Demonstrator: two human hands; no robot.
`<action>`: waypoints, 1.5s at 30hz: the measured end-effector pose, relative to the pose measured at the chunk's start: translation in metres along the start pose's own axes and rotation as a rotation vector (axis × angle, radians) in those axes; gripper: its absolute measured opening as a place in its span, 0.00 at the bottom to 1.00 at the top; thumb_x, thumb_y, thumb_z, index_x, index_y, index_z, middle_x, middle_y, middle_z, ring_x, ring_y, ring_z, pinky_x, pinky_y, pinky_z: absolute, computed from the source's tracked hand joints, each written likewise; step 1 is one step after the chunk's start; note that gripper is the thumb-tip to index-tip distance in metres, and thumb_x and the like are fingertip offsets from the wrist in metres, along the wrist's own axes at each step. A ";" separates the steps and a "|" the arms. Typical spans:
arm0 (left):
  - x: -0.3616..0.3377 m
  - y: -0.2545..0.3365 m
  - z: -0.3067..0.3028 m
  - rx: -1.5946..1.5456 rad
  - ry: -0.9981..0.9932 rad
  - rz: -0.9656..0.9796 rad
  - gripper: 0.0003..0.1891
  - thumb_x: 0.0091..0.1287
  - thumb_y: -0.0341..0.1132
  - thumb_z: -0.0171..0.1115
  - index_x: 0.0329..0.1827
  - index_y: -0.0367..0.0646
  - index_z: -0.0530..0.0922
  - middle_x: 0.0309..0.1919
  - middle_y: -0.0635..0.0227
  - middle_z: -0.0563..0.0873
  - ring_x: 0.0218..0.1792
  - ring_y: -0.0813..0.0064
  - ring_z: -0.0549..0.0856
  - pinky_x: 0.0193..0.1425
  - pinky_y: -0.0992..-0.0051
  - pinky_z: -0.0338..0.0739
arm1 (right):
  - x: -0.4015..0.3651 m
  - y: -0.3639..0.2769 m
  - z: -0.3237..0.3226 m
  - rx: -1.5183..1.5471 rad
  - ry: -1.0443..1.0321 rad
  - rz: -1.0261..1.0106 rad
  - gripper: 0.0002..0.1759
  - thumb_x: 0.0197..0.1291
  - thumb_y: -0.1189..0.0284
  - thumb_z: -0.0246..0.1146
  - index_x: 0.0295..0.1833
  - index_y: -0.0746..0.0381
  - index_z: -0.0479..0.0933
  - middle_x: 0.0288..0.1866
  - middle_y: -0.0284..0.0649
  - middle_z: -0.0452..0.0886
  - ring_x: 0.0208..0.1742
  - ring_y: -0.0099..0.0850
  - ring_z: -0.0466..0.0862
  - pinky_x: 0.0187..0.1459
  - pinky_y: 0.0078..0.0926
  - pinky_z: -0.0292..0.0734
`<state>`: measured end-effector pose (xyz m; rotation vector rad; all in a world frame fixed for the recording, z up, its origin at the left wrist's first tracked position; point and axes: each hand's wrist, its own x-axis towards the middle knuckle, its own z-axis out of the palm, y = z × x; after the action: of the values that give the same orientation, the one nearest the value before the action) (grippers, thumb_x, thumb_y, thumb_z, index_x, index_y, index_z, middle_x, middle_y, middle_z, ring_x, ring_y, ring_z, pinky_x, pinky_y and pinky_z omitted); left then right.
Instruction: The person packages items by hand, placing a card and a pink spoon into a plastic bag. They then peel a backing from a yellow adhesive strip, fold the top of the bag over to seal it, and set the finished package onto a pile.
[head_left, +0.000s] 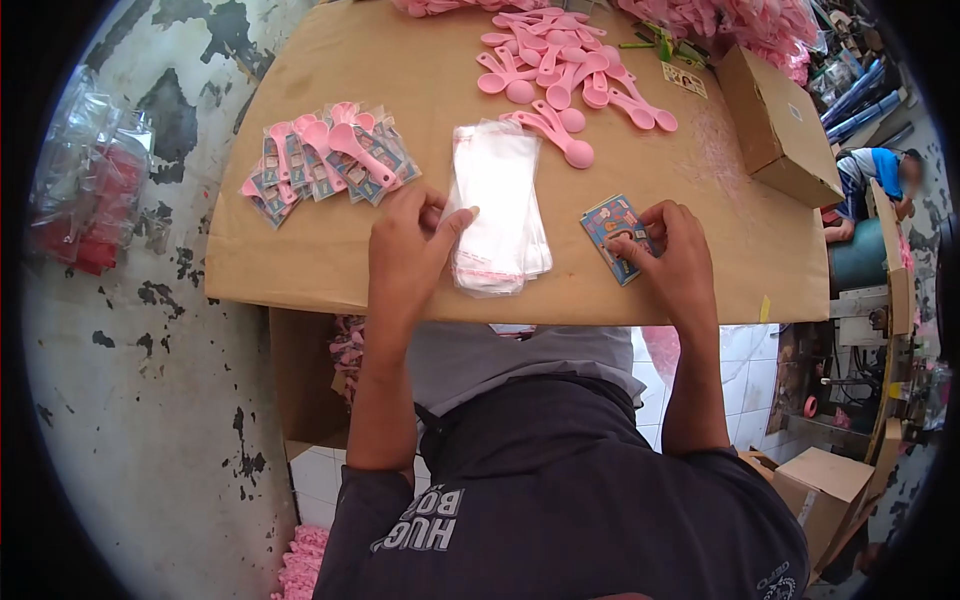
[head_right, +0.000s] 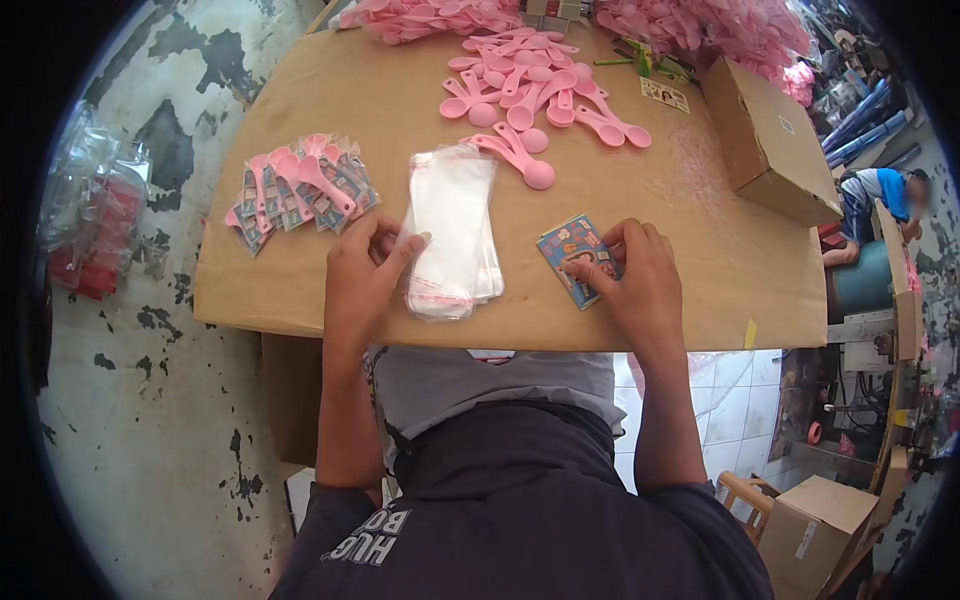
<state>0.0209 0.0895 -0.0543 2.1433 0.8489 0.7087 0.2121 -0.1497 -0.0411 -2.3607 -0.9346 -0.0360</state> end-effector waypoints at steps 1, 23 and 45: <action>0.001 0.001 -0.002 -0.060 -0.106 -0.081 0.13 0.67 0.36 0.75 0.42 0.34 0.85 0.29 0.71 0.84 0.31 0.82 0.78 0.36 0.78 0.74 | 0.002 0.001 0.001 0.037 -0.065 0.035 0.25 0.56 0.57 0.79 0.47 0.63 0.79 0.37 0.39 0.80 0.41 0.35 0.79 0.43 0.36 0.76; -0.014 0.007 0.010 -0.416 -0.050 -0.142 0.13 0.77 0.37 0.67 0.47 0.33 0.90 0.28 0.82 0.77 0.29 0.91 0.69 0.32 0.82 0.62 | -0.005 -0.054 0.019 1.118 -0.325 0.174 0.14 0.81 0.62 0.57 0.53 0.61 0.78 0.34 0.33 0.83 0.27 0.21 0.81 0.26 0.24 0.73; -0.030 0.013 0.001 -1.324 0.084 -0.246 0.14 0.75 0.28 0.66 0.59 0.30 0.80 0.53 0.52 0.90 0.56 0.63 0.90 0.63 0.68 0.87 | -0.012 -0.078 0.028 0.834 -0.447 0.009 0.11 0.74 0.68 0.67 0.52 0.65 0.82 0.28 0.29 0.80 0.24 0.13 0.74 0.26 0.18 0.67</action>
<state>0.0075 0.0594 -0.0514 0.8167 0.4218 0.8724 0.1487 -0.0975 -0.0264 -1.6026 -0.8976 0.7622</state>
